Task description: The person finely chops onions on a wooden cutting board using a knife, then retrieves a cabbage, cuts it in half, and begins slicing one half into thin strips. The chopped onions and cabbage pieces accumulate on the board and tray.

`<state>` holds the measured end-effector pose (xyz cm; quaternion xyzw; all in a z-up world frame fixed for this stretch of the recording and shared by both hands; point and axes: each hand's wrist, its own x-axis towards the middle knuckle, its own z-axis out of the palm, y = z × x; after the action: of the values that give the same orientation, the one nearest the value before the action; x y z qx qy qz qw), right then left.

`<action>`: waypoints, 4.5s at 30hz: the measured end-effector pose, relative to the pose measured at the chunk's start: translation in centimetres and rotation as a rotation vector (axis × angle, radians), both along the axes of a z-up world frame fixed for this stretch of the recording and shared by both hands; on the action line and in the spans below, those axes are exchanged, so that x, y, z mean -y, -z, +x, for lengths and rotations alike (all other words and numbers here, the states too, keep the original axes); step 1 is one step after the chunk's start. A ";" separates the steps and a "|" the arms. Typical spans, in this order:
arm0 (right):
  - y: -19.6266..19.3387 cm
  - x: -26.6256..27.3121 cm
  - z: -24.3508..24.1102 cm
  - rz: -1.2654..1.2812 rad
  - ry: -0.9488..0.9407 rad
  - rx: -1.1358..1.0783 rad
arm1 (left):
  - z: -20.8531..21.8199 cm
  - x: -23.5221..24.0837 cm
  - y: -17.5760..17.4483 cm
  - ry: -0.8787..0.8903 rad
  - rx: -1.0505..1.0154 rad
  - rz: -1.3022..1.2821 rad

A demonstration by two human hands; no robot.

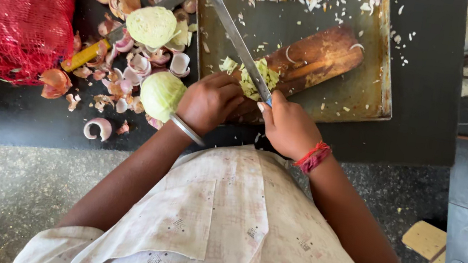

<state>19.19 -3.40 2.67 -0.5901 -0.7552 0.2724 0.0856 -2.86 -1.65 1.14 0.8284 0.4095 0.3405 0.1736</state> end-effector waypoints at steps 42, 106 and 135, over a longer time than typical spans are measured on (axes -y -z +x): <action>-0.7 -1.2 -1.3 -0.046 -0.009 0.007 | 0.9 -0.3 0.3 -0.121 0.048 -0.121; 0.1 3.4 5.7 -0.070 0.140 -0.282 | 1.2 0.7 1.9 0.074 -0.310 0.124; -0.1 -0.5 1.3 -0.033 -0.011 0.068 | 2.2 -0.3 0.3 -0.070 -0.001 0.054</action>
<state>20.52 -2.92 2.81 -0.5960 -0.7564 0.2650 0.0485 -0.65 -1.36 0.86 0.8181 0.4290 0.3568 0.1390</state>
